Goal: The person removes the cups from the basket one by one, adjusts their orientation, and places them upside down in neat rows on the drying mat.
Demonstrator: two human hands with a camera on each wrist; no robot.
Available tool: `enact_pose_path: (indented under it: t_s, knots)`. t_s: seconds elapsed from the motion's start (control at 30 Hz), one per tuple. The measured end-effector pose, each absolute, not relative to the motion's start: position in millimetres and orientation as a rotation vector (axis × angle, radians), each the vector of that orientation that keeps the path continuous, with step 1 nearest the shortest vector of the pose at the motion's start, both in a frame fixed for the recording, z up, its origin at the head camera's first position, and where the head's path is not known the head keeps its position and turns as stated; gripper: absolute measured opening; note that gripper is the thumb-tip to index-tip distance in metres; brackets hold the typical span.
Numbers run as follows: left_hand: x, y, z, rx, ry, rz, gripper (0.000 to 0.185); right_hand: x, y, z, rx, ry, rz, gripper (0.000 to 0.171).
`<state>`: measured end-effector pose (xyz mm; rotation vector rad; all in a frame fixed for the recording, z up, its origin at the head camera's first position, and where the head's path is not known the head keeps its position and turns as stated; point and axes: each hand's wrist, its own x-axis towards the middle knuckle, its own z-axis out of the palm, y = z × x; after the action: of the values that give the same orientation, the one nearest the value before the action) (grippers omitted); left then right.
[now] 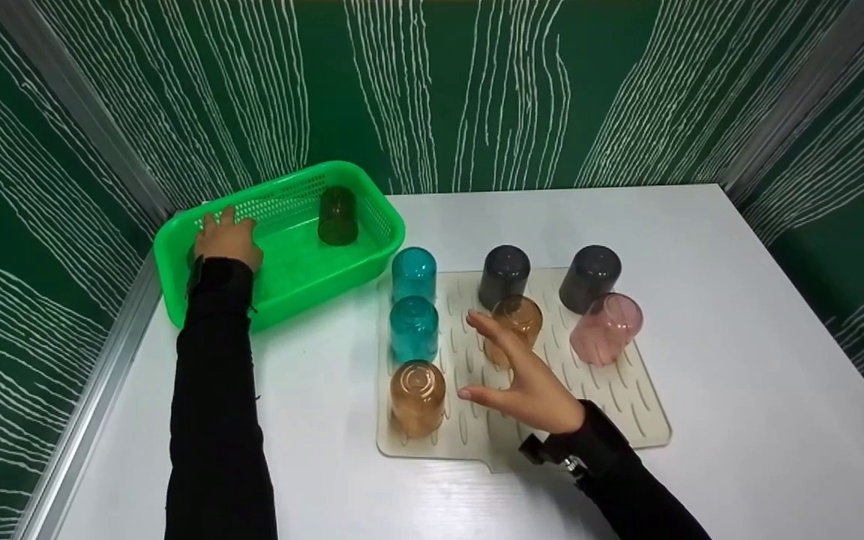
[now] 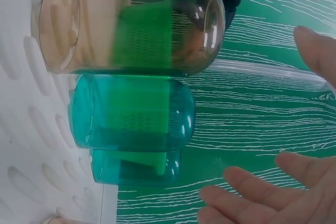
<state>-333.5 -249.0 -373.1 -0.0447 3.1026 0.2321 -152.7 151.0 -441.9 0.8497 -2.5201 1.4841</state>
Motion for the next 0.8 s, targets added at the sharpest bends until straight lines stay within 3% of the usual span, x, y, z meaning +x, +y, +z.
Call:
enact_pose_path:
  t_s: [0.47, 0.8]
  knots:
    - [-350.6, -255.6, -374.7, 0.166, 3.008, -0.159, 0.043, -151.5, 152.3, -440.5, 0.843, -2.533, 1.488, 0.088]
    - [-360.3, -256.7, -387.7, 0.115, 2.770, -0.338, 0.038, -152.6, 152.6, -439.7, 0.802, -2.553, 1.511, 0.087]
